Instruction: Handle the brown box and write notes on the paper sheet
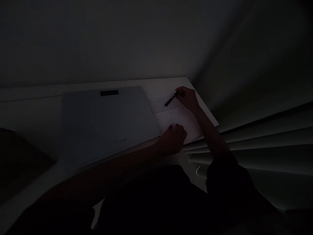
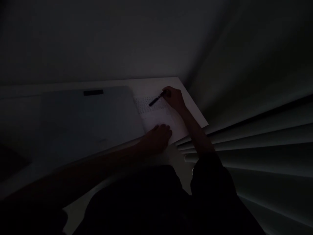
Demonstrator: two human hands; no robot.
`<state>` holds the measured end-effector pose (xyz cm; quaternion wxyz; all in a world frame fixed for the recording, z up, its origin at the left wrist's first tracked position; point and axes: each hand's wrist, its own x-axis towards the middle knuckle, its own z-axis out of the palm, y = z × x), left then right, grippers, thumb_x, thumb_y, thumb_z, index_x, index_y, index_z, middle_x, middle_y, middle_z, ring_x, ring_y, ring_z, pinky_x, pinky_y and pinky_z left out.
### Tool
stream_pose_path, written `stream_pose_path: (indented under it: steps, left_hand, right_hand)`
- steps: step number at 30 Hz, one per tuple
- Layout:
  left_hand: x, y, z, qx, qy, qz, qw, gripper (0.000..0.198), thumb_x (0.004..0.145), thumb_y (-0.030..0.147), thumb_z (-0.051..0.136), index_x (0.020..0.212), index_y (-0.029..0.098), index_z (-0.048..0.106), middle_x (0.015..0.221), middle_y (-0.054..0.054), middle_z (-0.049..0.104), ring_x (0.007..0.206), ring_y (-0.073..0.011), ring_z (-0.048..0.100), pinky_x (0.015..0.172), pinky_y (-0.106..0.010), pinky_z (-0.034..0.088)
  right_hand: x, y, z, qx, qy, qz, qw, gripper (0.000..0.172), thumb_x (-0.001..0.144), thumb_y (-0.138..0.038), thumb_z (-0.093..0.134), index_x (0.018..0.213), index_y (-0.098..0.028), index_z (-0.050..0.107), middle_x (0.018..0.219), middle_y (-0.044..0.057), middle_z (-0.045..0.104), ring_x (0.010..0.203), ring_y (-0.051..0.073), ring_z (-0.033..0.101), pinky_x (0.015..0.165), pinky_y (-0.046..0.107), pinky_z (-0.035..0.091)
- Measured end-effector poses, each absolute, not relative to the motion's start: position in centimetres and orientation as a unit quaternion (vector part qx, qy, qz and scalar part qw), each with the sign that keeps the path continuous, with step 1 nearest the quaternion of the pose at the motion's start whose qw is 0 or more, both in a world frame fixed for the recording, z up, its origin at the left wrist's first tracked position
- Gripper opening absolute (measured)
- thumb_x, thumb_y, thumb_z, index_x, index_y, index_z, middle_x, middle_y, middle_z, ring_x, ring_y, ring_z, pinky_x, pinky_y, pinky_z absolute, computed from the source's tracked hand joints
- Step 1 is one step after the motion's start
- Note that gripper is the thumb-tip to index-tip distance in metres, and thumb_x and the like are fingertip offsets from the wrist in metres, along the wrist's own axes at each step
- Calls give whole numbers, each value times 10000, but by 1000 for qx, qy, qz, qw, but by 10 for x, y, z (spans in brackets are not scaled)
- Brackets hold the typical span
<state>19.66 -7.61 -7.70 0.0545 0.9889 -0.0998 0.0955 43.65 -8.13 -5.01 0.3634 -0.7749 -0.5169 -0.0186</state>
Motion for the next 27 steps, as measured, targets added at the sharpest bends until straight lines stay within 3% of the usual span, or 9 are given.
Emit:
stream_pose_path:
  steps: [5, 11, 16, 22, 27]
  left_hand:
    - [198, -76, -79, 988, -107, 84, 68, 294, 973, 213, 400, 1145, 71, 592, 1140, -182, 545, 1044, -318, 511, 892, -459, 442]
    - [199, -76, -86, 985, -108, 120, 55, 293, 962, 227, 429, 1146, 62, 586, 1139, -194, 537, 1071, -342, 500, 903, -477, 423]
    - [198, -76, -85, 986, -107, 123, 45, 288, 969, 234, 410, 1126, 67, 585, 1095, -187, 541, 1024, -327, 512, 858, -455, 419]
    - [199, -76, -88, 983, -112, 142, 35, 292, 971, 244, 406, 1117, 71, 590, 1097, -185, 546, 1012, -320, 516, 826, -444, 421]
    - [195, -76, -77, 985, -119, 126, -15, 378, 1005, 268, 386, 1247, 50, 577, 1215, -223, 558, 1064, -330, 547, 837, -440, 448]
  right_hand:
    - [430, -58, -58, -810, -486, -10, 328, 277, 773, -169, 631, 1022, -126, 745, 858, 58, 714, 807, 194, 651, 773, 311, 501]
    - [422, -58, -73, -819, -465, 30, 336, 415, 769, -211, 615, 1152, -107, 733, 982, 98, 728, 884, 226, 665, 819, 347, 522]
    - [423, -57, -78, -822, -468, 25, 325, 413, 797, -199, 578, 1163, -83, 729, 1046, 122, 718, 947, 239, 656, 910, 378, 497]
    - [418, -62, -76, -800, -461, 10, 383, 381, 935, -364, 485, 1118, -128, 722, 960, 98, 720, 820, 205, 646, 770, 336, 487]
    - [415, -61, -75, -770, -487, -21, 411, 440, 1001, -419, 367, 983, -153, 717, 1013, 79, 721, 965, 204, 659, 852, 323, 466]
